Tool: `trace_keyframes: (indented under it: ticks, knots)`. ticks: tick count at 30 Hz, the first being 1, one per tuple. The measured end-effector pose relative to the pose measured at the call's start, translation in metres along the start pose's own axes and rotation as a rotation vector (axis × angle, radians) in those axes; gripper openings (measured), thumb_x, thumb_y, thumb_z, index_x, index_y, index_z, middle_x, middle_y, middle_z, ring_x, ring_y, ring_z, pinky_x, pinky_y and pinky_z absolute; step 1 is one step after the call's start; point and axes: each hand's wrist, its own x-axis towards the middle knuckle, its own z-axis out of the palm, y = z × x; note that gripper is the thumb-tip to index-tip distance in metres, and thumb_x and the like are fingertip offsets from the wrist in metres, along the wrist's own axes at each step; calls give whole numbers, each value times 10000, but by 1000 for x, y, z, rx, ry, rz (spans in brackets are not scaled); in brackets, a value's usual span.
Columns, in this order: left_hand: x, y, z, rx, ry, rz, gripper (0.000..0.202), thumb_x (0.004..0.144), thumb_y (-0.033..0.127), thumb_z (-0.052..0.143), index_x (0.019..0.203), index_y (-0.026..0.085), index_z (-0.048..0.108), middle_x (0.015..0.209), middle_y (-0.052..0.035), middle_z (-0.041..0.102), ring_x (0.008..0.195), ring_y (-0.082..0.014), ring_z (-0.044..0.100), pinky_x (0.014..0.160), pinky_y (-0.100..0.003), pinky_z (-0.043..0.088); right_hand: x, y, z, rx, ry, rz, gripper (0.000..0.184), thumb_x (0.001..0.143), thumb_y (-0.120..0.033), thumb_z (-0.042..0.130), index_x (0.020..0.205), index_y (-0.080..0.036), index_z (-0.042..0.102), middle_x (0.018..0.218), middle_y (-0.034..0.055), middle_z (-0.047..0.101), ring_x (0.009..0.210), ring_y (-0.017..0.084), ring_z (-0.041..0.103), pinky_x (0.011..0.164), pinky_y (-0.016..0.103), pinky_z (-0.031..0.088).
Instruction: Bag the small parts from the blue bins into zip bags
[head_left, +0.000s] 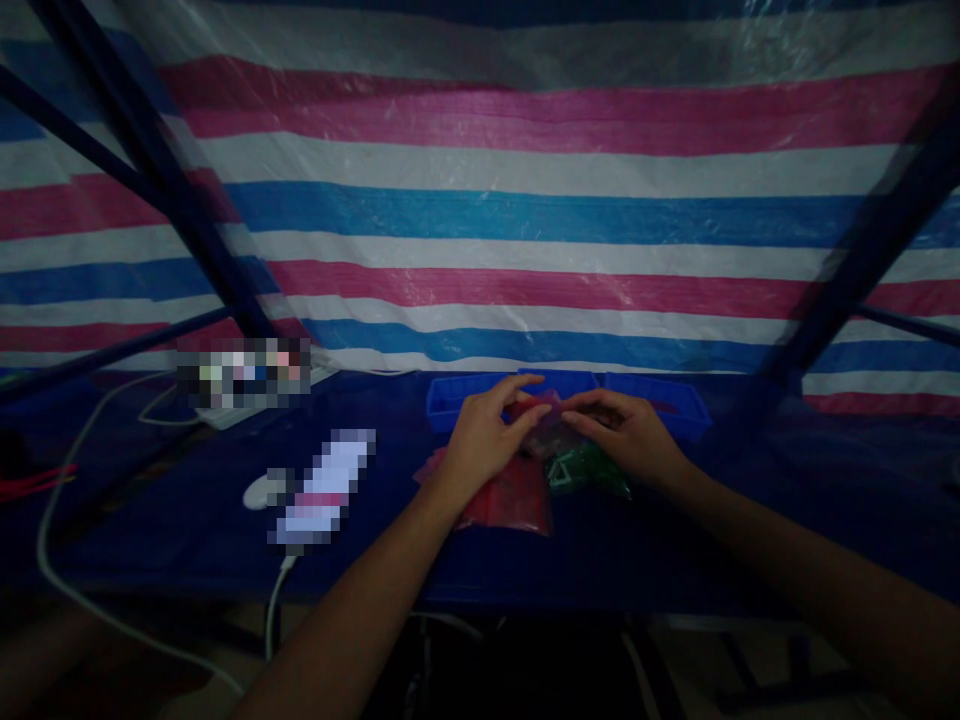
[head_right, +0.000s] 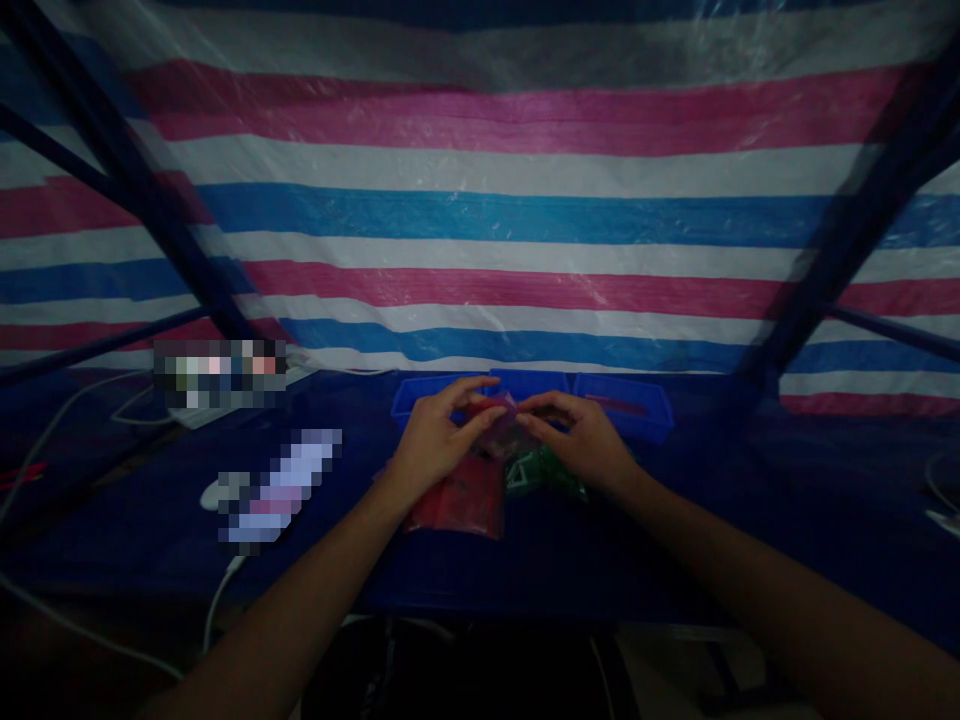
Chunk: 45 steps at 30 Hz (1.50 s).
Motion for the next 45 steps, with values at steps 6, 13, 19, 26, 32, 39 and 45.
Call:
trace_keyframes:
  ticks: [6,13,19,26,32,39,45]
  knots:
    - [1,3,1,-32,36,-38,438,904,316,755,1320,242,639,967,-39,787,858,-200,756,826,-371,616,5,6,-5,49,102,24,327,854,-513,776,985,-215,754,937,60,793,850,214,745,790,358,614]
    - [1,1,1,-15,35,-61,281,912,418,746,1110,219,749,895,-28,782,805,-188,737,752,-329,590,6,5,-4,145,90,44,401,745,-470,885,1020,-223,729,974,48,789,897,215,749,852,363,611]
    - [1,1,-2,-44,-6,-46,283,969,477,659,989,217,771,932,-37,789,841,-181,733,745,-311,580,3,-2,-4,65,98,68,343,827,-550,792,948,-230,786,918,43,798,816,205,733,757,341,598]
    - [2,2,-2,88,159,56,218,949,366,712,1117,230,743,1076,-59,761,940,-183,712,836,-343,586,6,7,-7,18,213,40,358,827,-567,789,952,-231,778,904,45,789,812,219,734,736,348,604]
    - [-1,8,2,113,-10,155,288,942,434,711,1131,222,757,1069,-71,772,964,-209,718,879,-366,573,0,0,-3,10,244,-13,334,847,-536,780,988,-235,747,974,59,787,866,238,752,771,364,627]
    - [-1,6,3,178,-41,67,226,994,373,620,1016,203,768,937,-51,764,836,-199,695,777,-351,545,-8,-19,3,-6,9,-76,266,957,-471,669,1094,-259,754,1144,73,764,1080,255,720,951,418,593]
    - [0,5,-3,19,-18,22,225,991,363,615,1048,208,768,996,-56,784,889,-199,718,780,-334,570,2,1,-2,48,211,-151,588,833,-416,830,1343,-267,577,1316,116,669,1192,267,668,972,422,596]
